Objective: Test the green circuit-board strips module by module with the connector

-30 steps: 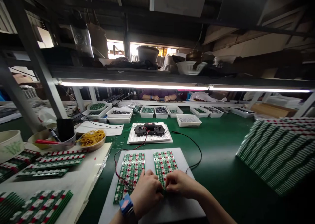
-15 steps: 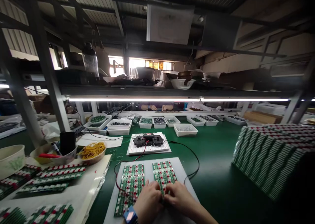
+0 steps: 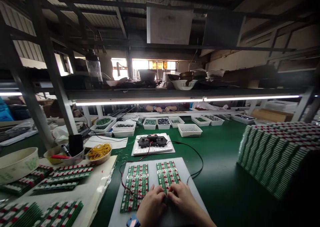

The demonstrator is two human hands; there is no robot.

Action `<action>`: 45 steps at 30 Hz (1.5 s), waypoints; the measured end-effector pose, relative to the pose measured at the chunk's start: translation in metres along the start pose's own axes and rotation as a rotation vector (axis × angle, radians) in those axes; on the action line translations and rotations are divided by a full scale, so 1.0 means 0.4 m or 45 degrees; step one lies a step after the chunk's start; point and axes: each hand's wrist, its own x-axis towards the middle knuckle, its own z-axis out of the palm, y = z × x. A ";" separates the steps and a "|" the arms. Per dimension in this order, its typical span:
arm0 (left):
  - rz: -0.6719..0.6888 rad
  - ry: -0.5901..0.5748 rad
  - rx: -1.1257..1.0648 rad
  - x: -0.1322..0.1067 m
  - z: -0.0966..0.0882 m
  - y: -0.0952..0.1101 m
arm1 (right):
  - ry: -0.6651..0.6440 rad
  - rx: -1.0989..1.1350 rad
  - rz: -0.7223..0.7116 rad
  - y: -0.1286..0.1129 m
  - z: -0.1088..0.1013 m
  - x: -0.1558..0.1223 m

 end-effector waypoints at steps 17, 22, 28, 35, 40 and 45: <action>0.047 -0.168 0.009 0.019 0.044 -0.049 | -0.145 0.028 0.104 0.007 0.003 0.003; 0.065 -0.164 -0.023 0.019 0.059 -0.058 | -0.149 0.043 0.081 0.016 0.006 0.005; 0.048 -0.220 -0.076 0.017 0.043 -0.051 | -0.170 0.067 0.019 0.026 0.004 0.002; 0.049 -0.187 -0.102 0.012 0.050 -0.049 | -0.158 0.049 0.074 0.030 0.013 0.004; -0.015 -0.181 -0.057 0.013 0.028 -0.024 | -0.148 0.098 0.075 0.027 0.011 0.005; -0.054 -0.230 -0.022 0.017 -0.010 0.006 | -0.128 0.219 0.058 0.034 0.004 0.001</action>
